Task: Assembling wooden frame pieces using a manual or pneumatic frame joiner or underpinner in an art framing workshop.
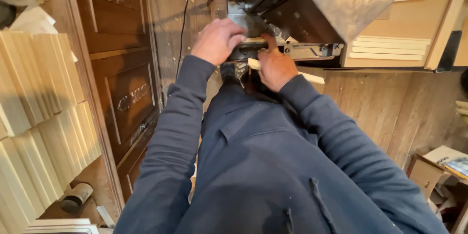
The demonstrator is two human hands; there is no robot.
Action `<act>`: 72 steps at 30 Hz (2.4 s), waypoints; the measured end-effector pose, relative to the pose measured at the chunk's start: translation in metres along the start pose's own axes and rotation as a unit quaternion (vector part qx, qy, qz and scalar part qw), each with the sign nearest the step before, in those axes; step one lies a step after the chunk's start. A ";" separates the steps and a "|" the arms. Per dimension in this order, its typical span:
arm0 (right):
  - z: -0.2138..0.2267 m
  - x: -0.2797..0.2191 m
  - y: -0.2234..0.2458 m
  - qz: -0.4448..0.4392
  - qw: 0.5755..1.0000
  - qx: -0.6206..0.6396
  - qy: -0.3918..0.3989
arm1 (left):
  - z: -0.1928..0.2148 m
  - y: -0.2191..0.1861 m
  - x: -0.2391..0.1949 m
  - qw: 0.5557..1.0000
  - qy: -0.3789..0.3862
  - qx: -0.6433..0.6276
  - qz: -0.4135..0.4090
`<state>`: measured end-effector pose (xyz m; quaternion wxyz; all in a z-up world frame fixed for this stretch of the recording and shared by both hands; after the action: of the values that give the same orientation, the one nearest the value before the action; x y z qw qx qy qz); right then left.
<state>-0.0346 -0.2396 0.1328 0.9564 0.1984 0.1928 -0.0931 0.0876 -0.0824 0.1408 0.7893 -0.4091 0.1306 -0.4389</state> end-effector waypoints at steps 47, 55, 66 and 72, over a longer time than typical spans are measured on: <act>0.028 0.006 0.014 -0.119 0.973 0.119 -0.157 | -0.038 0.028 0.055 0.971 0.234 0.027 -0.049; -0.008 0.005 0.007 -0.201 0.973 0.110 0.020 | -0.032 0.019 0.053 0.975 0.221 0.017 -0.013; 0.013 0.007 0.014 -0.143 0.985 0.079 -0.056 | -0.025 0.025 0.050 0.980 0.194 -0.044 0.021; 0.005 0.007 0.012 -0.154 0.985 0.068 -0.026 | -0.005 0.049 0.024 0.977 0.157 -0.071 0.126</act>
<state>-0.0238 -0.2312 0.1384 0.9197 0.2283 0.1891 -0.2574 0.1271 -0.0904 0.1036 0.7767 -0.3705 0.3343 -0.3844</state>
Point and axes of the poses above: each hand's wrist, its own x-axis towards the middle knuckle, its own z-axis out of the back of the hand, y = z × x, the point moved 4 cm from there along x, towards the middle knuckle, and after that the axes turned 13 degrees about -z, right-handed, at the moved point
